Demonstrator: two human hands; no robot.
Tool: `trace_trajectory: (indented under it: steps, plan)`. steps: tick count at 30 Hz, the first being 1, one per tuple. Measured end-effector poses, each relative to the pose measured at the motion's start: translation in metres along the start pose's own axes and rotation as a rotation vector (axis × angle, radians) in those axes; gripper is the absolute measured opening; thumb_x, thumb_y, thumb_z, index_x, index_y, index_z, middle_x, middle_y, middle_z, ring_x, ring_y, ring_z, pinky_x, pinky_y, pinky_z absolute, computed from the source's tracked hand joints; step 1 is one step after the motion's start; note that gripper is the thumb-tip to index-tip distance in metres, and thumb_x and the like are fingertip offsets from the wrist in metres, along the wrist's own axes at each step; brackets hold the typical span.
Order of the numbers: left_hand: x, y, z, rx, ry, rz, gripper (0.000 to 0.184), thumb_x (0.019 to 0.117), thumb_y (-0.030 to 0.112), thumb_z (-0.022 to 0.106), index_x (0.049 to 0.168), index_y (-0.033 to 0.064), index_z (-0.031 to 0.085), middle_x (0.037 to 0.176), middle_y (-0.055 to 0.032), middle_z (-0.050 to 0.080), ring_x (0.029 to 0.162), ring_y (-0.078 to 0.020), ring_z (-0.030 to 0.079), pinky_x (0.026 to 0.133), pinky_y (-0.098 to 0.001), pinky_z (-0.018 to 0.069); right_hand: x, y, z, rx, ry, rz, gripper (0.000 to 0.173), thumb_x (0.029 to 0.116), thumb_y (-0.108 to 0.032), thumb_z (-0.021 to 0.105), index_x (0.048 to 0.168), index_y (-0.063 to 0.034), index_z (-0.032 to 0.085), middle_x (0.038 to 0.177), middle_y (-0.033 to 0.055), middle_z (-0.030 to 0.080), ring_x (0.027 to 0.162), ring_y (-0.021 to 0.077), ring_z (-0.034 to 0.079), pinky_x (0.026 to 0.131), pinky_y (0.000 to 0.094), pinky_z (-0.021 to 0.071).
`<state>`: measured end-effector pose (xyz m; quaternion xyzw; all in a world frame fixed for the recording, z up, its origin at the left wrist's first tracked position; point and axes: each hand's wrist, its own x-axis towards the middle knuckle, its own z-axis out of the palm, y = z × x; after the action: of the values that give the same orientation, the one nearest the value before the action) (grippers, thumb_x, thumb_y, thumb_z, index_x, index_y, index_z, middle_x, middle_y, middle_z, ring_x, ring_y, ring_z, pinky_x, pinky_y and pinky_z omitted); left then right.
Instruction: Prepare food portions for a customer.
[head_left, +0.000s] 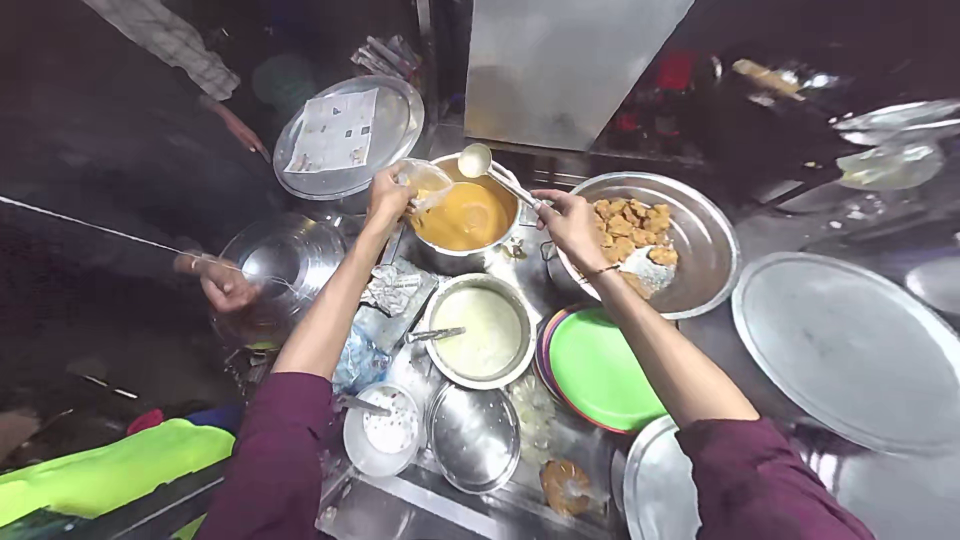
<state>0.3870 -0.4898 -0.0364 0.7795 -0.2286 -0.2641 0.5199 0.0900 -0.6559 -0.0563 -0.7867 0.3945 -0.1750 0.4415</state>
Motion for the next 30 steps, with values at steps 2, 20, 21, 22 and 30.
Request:
trace_trajectory:
  steps: [2,20,21,22,30]
  plan:
    - [-0.002,0.000,-0.003,0.056,0.027,0.012,0.067,0.0817,-0.007,0.070,0.145,0.0108,0.057,0.127,-0.0200,0.066,0.075,-0.0258,0.071,0.062,-0.0427,0.0621,0.019,0.016,0.008,-0.160,-0.057,0.069,0.028,0.1038,-0.022,0.058,0.128,-0.0189,0.071,0.086,0.0137,0.073,0.068,0.0323,0.067,0.063,0.0570,0.0538]
    - [-0.074,0.009,-0.008,0.171,-0.046,0.025,0.069,0.0815,-0.005,0.072,0.146,0.0180,0.058,0.121,-0.0186,0.070,0.071,-0.0289,0.072,0.058,-0.0463,0.0621,0.092,0.021,0.075,-0.764,-0.270,-0.004,0.031,0.0905,-0.024,0.073,0.099,0.0057,0.069,0.108,0.0331,0.067,0.105,0.0524,0.066,0.079,0.0712,0.0516]
    - [-0.090,0.009,-0.010,0.172,-0.062,0.028,0.071,0.0825,-0.005,0.071,0.147,0.0214,0.057,0.120,-0.0200,0.069,0.068,-0.0311,0.070,0.056,-0.0465,0.0600,0.089,0.022,0.076,-0.793,-0.285,-0.006,0.032,0.0924,-0.025,0.071,0.099,0.0060,0.069,0.108,0.0333,0.067,0.105,0.0529,0.066,0.079,0.0712,0.0517]
    - [-0.102,0.010,-0.009,0.185,-0.067,0.019,0.072,0.0825,-0.004,0.071,0.147,0.0246,0.056,0.117,-0.0203,0.070,0.065,-0.0317,0.068,0.053,-0.0459,0.0585,0.087,0.026,0.079,-0.826,-0.290,-0.018,0.029,0.0930,-0.023,0.068,0.098,0.0056,0.069,0.107,0.0331,0.067,0.103,0.0531,0.066,0.077,0.0714,0.0519]
    - [-0.135,0.002,0.012,0.313,-0.077,0.005,0.068,0.0822,0.001,0.071,0.143,0.0299,0.061,0.097,-0.0128,0.072,0.055,-0.0199,0.064,0.053,-0.0401,0.0583,0.067,0.041,0.073,-0.781,-0.133,-0.183,0.033,0.0981,-0.030,0.065,0.092,0.0029,0.068,0.096,0.0314,0.067,0.089,0.0517,0.067,0.067,0.0683,0.0522]
